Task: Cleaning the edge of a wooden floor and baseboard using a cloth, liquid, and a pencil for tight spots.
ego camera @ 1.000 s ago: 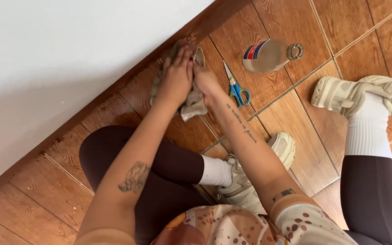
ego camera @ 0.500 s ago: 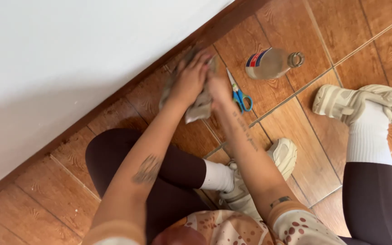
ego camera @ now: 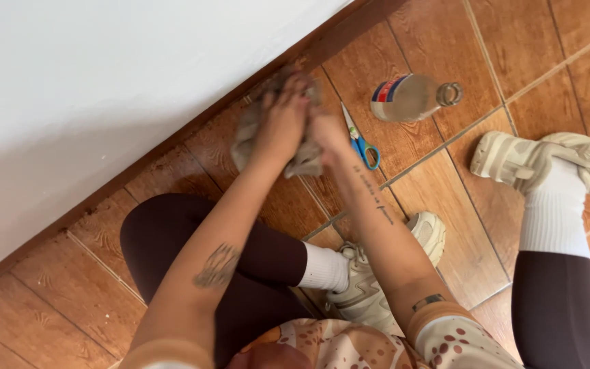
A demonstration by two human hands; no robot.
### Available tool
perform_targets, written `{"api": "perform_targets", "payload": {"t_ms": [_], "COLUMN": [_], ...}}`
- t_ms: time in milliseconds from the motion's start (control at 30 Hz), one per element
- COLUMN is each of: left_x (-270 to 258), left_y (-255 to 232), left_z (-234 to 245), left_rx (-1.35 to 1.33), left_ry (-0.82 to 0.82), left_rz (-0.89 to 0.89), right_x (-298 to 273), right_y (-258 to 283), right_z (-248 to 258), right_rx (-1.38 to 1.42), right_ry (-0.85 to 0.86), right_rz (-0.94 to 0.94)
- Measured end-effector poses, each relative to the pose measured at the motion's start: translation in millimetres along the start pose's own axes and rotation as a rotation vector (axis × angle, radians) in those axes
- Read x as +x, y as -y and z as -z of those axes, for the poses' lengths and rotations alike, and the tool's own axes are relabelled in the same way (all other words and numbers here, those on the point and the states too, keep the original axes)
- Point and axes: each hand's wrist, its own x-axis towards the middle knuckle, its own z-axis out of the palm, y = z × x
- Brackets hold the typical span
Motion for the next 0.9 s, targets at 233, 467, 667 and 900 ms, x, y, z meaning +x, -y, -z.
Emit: {"api": "perform_targets", "payload": {"t_ms": [233,467,667,900], "left_x": [17.0,-30.9,12.4,11.8], "left_y": [-32.3,-2.9,-42.8,-28.3], "left_z": [59.8,70.6,66.4,29.4], "left_rx": [-0.374,-0.170,-0.336,-0.263], "left_ry": [0.203,0.202,0.103,-0.036], "left_rz": [0.306,0.361,0.329,0.195], "right_x": [-46.1,-52.3,-28.9,-26.9], "right_y": [50.9,6.2,29.2,24.8], "right_z": [-34.9,-60.8,-16.6,-15.7], "right_rx": [-0.037,-0.276,-0.272,-0.272], "right_ry": [-0.100,-0.009,-0.093,-0.064], "right_rz": [-0.045,-0.054,0.036,0.067]}}
